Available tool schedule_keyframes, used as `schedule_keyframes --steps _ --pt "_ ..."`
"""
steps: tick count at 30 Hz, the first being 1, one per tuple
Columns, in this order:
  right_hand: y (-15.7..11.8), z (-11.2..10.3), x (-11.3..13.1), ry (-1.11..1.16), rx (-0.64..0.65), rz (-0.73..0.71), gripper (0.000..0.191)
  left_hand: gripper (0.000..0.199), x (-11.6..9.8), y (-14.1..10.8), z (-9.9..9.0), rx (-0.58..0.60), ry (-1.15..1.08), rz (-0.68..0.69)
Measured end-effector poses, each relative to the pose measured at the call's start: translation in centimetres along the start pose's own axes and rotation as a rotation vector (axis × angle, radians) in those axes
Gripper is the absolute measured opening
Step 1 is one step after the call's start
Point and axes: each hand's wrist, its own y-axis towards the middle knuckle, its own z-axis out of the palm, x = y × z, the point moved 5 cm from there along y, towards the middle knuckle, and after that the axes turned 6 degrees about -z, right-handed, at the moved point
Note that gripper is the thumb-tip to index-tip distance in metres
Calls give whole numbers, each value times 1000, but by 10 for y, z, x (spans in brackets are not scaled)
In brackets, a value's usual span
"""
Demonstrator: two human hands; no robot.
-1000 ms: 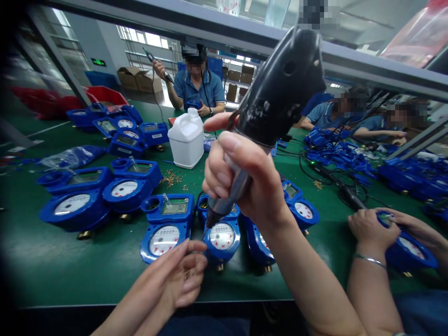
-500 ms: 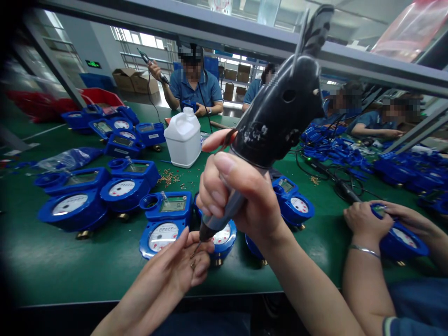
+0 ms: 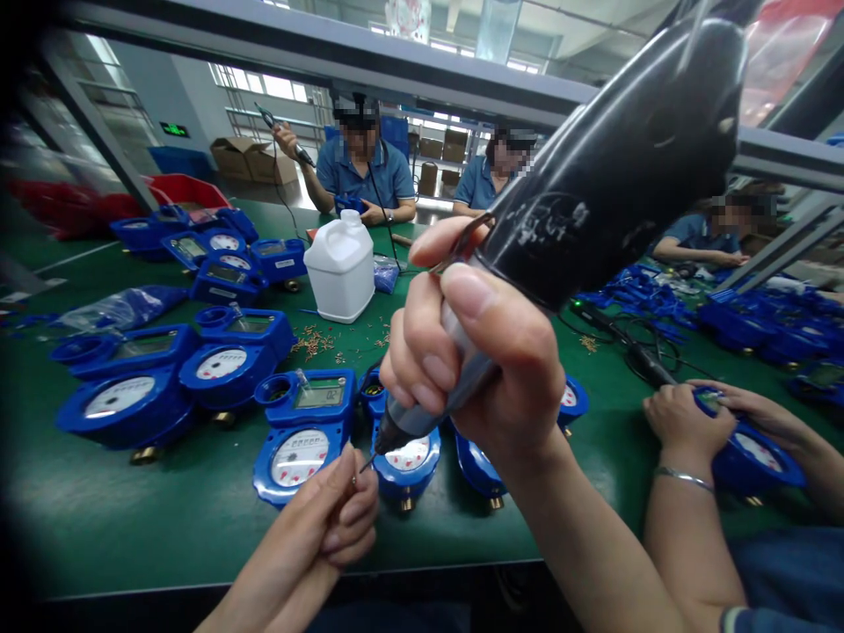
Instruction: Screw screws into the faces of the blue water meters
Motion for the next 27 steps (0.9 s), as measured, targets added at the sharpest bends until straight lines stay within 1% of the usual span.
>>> schedule_keyframes --steps 2,5,10,12,15,18,23,27 --pt "-3 2 0 20 5 -3 28 35 0 1 2 -29 -51 -16" --pt "-7 2 0 28 -3 -14 29 36 0 2 5 -36 -87 -25" --pt "-9 2 -2 1 16 -3 30 37 0 1 7 -51 -79 -28" --pt "-9 1 -2 -13 -1 -9 29 36 0 0 6 -61 -78 -32" --pt "-9 1 -2 -28 -3 -19 27 35 0 -1 7 -70 -75 -39" --pt "-9 3 0 -27 25 -24 25 36 0 0 6 -83 -72 -33" --pt "-8 3 0 -58 -10 22 20 39 0 5 3 -99 -89 -32" --pt "-9 5 -2 -58 6 2 12 36 -1 6 3 -102 -80 -36"
